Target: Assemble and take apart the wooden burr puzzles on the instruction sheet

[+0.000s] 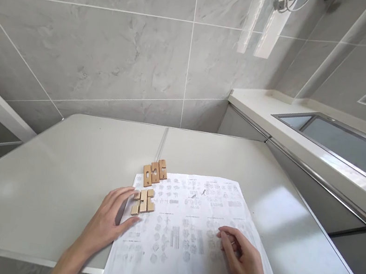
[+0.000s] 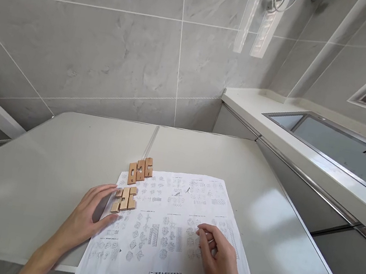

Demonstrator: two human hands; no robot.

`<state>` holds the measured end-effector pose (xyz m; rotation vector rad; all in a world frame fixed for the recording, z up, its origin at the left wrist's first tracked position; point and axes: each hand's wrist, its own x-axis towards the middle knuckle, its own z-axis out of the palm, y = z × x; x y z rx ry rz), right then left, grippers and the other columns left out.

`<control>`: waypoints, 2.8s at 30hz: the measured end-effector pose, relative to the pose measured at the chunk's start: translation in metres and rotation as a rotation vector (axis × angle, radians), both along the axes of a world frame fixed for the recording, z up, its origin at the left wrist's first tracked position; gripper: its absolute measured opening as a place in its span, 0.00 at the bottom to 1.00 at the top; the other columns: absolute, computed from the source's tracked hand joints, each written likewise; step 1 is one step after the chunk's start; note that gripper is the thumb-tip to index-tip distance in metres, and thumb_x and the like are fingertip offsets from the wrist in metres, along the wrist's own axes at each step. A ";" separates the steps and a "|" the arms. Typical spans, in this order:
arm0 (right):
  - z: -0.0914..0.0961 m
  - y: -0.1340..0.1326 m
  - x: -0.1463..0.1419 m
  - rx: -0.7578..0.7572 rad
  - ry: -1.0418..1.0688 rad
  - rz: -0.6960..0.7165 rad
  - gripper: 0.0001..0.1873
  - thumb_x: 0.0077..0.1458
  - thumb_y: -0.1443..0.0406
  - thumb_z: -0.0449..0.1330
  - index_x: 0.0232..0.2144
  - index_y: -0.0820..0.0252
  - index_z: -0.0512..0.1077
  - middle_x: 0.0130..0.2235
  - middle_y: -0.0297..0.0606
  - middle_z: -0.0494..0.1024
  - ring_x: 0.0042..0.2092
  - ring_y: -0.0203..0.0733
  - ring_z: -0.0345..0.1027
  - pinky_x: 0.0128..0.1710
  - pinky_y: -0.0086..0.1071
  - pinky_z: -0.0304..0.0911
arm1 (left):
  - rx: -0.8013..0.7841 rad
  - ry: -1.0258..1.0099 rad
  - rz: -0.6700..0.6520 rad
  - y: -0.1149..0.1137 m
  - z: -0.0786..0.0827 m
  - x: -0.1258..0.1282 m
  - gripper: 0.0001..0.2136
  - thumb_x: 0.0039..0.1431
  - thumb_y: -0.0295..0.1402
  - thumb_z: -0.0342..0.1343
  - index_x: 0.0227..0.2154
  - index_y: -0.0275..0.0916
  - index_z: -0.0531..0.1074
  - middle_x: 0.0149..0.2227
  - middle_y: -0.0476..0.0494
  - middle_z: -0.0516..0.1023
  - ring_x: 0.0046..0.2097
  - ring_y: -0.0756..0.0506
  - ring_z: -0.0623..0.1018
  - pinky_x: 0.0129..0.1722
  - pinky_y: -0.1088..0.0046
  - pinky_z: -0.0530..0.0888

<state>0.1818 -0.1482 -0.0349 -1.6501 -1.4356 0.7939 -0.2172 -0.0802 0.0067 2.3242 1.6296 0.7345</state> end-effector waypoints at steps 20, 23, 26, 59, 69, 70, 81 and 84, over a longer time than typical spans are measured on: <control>0.001 0.002 0.000 -0.037 0.035 -0.009 0.20 0.70 0.47 0.56 0.44 0.53 0.79 0.36 0.41 0.84 0.31 0.45 0.73 0.31 0.35 0.70 | -0.093 0.063 0.047 -0.007 -0.002 0.012 0.15 0.68 0.28 0.42 0.26 0.43 0.67 0.24 0.54 0.75 0.25 0.49 0.72 0.28 0.73 0.63; 0.000 0.002 0.001 -0.030 0.032 -0.010 0.20 0.70 0.47 0.56 0.44 0.54 0.79 0.36 0.41 0.84 0.31 0.44 0.72 0.32 0.35 0.71 | -0.120 0.057 0.069 -0.006 -0.001 0.013 0.15 0.67 0.28 0.42 0.27 0.43 0.69 0.26 0.54 0.77 0.26 0.48 0.74 0.28 0.73 0.64; 0.001 0.003 0.001 -0.035 0.031 -0.002 0.21 0.70 0.47 0.56 0.44 0.54 0.79 0.37 0.42 0.85 0.31 0.44 0.73 0.31 0.35 0.71 | -0.128 0.049 0.075 -0.006 0.000 0.014 0.14 0.67 0.28 0.42 0.28 0.44 0.70 0.26 0.54 0.78 0.26 0.48 0.74 0.29 0.73 0.64; 0.010 0.003 0.003 -0.055 0.002 -0.016 0.21 0.69 0.46 0.57 0.43 0.54 0.80 0.36 0.41 0.85 0.32 0.45 0.76 0.32 0.34 0.72 | -0.154 0.021 0.084 -0.005 0.002 0.017 0.15 0.67 0.30 0.42 0.29 0.44 0.73 0.29 0.54 0.81 0.27 0.48 0.77 0.29 0.73 0.66; 0.012 0.004 0.003 -0.060 -0.001 -0.003 0.21 0.70 0.47 0.56 0.44 0.55 0.79 0.37 0.42 0.85 0.31 0.45 0.74 0.32 0.35 0.71 | -0.162 0.026 0.082 -0.005 0.001 0.016 0.15 0.67 0.30 0.43 0.30 0.44 0.73 0.30 0.54 0.82 0.29 0.48 0.77 0.31 0.73 0.67; 0.012 0.004 0.003 -0.060 -0.003 -0.002 0.21 0.70 0.47 0.56 0.43 0.55 0.79 0.36 0.42 0.85 0.31 0.44 0.74 0.32 0.35 0.71 | -0.162 0.026 0.082 -0.005 0.001 0.016 0.15 0.67 0.30 0.42 0.30 0.44 0.73 0.30 0.53 0.82 0.29 0.47 0.77 0.31 0.73 0.67; 0.011 0.004 0.003 -0.067 0.016 0.000 0.19 0.69 0.48 0.57 0.43 0.54 0.79 0.37 0.40 0.85 0.32 0.44 0.74 0.32 0.35 0.71 | -0.178 0.030 0.101 -0.004 0.000 0.016 0.15 0.67 0.31 0.42 0.30 0.44 0.74 0.30 0.54 0.82 0.30 0.48 0.78 0.32 0.73 0.67; 0.013 0.004 0.001 -0.065 0.024 -0.022 0.19 0.69 0.48 0.57 0.43 0.53 0.79 0.36 0.40 0.84 0.31 0.44 0.74 0.33 0.35 0.70 | -0.178 0.035 0.102 -0.004 0.001 0.017 0.15 0.67 0.31 0.43 0.30 0.44 0.74 0.30 0.54 0.82 0.29 0.48 0.78 0.32 0.73 0.67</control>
